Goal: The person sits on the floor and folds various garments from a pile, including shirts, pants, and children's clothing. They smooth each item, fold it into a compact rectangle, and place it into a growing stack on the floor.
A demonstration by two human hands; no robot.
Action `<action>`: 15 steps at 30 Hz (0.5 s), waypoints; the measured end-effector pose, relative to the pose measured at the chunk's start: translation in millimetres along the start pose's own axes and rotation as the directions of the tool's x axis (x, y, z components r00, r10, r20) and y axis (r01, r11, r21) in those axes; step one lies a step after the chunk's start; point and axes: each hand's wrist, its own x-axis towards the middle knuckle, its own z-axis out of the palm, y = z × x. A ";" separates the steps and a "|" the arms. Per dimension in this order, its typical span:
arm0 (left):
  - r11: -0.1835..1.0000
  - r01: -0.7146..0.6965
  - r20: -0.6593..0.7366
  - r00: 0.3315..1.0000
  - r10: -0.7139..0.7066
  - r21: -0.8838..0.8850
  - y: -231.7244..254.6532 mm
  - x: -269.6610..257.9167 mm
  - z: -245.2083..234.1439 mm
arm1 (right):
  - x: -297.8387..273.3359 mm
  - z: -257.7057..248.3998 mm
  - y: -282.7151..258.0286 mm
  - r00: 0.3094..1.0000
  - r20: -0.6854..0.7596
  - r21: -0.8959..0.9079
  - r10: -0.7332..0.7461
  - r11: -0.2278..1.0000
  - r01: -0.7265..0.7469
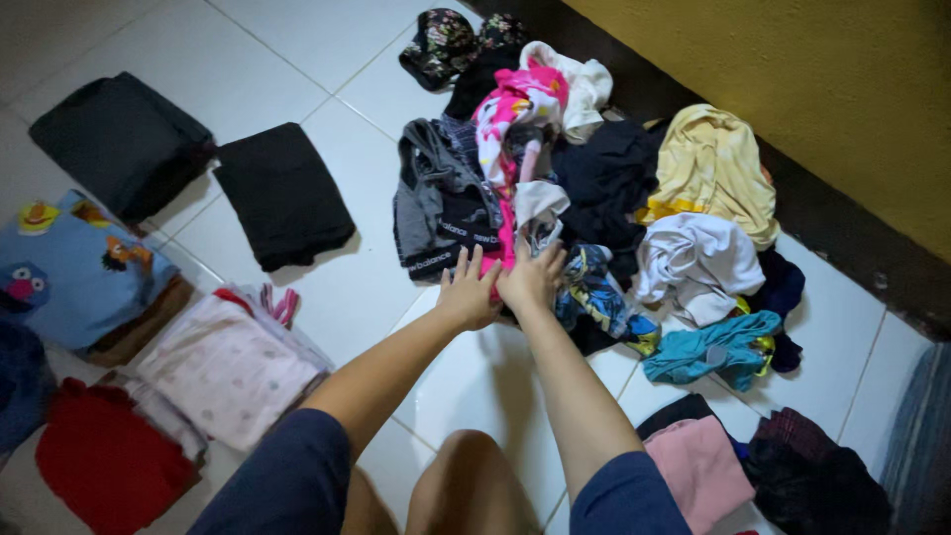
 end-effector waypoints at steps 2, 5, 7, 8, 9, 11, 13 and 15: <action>1.000 0.008 0.001 1.000 -0.008 -0.007 4.8 3.2 3.3 | 11.2 19.0 17.7 0.994 -0.072 0.030 0.085 0.996 -0.083; 0.999 0.037 0.029 0.999 -0.037 -0.001 3.0 4.4 4.7 | 33.0 58.0 43.2 0.982 0.041 0.274 0.184 0.943 -0.188; 0.998 0.058 0.028 0.998 -0.057 -0.019 0.7 4.0 3.5 | 40.2 79.2 57.0 0.990 -0.100 0.302 0.102 0.951 -0.067; 0.998 0.055 0.006 0.998 -0.055 -0.031 -0.1 2.6 2.3 | 40.9 85.4 60.5 0.983 -0.172 0.309 0.065 0.951 -0.009; 0.998 0.051 -0.019 0.998 -0.052 -0.046 2.0 2.7 0.5 | 42.1 85.2 64.0 0.961 -0.266 0.378 0.075 0.925 0.033; 0.997 0.036 -0.051 0.998 -0.039 -0.063 8.8 1.7 -4.6 | 41.6 68.2 67.3 0.889 -0.444 0.492 0.114 0.860 0.135; 0.998 0.014 -0.064 0.998 -0.018 -0.065 16.9 0.0 -9.3 | 38.9 35.1 63.0 0.863 -0.498 0.468 0.086 0.864 0.183; 0.998 -0.009 -0.054 0.999 0.006 -0.066 22.8 -1.1 -10.8 | 30.5 -2.1 57.0 0.874 -0.480 0.448 0.077 0.878 0.168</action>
